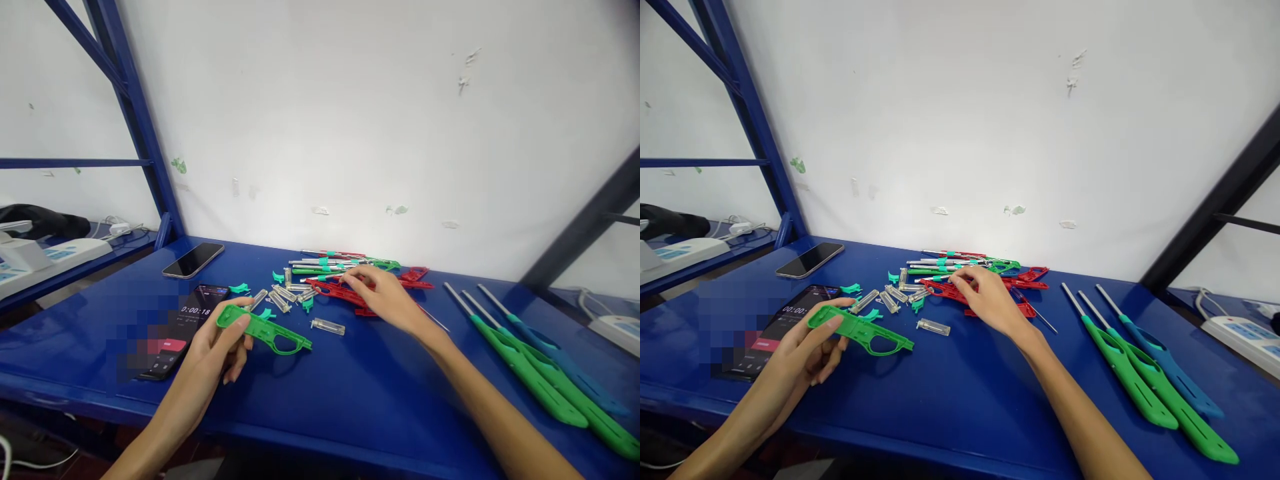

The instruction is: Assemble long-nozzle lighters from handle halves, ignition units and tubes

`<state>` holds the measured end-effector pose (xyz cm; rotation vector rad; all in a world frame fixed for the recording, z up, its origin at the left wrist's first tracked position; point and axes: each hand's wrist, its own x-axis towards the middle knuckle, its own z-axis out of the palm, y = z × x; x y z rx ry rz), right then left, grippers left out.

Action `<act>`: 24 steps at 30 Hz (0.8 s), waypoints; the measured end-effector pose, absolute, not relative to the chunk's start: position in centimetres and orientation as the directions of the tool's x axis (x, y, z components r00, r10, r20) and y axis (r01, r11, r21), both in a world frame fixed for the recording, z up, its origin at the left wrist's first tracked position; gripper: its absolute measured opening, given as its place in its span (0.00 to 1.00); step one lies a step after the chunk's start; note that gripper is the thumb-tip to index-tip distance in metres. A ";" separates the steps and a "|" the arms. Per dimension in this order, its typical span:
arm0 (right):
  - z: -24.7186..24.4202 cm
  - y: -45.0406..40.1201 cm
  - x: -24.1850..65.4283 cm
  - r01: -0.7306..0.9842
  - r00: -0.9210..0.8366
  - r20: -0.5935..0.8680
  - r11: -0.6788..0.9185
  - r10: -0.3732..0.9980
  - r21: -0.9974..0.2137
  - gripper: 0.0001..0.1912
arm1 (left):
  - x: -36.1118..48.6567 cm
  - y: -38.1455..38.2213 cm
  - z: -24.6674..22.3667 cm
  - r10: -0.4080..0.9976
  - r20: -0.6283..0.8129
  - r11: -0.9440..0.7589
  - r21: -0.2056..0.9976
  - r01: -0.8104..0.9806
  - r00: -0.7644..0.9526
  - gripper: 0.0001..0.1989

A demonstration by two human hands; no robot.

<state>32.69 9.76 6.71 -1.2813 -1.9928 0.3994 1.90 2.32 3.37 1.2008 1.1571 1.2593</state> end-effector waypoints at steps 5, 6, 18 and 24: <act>6.4 10.9 35.1 0.807 -0.034 0.546 0.345 0.837 -0.479 0.14 | 1.9 2.4 3.1 0.999 0.045 -0.045 0.999 -0.006 0.013 0.27; 6.4 11.1 35.6 0.831 -0.002 0.560 0.313 0.828 -0.459 0.15 | 2.0 2.4 3.1 0.998 0.056 -0.056 0.998 0.002 0.002 0.26; 3.8 12.9 38.7 0.881 -0.095 0.537 0.322 0.838 -0.347 0.12 | 3.2 1.6 3.2 0.994 0.110 -0.111 0.976 0.186 0.018 0.31; 4.7 12.3 37.1 0.805 -0.015 0.638 0.387 0.770 -0.449 0.12 | 2.9 1.5 2.2 0.990 0.129 -0.137 0.904 0.405 0.047 0.27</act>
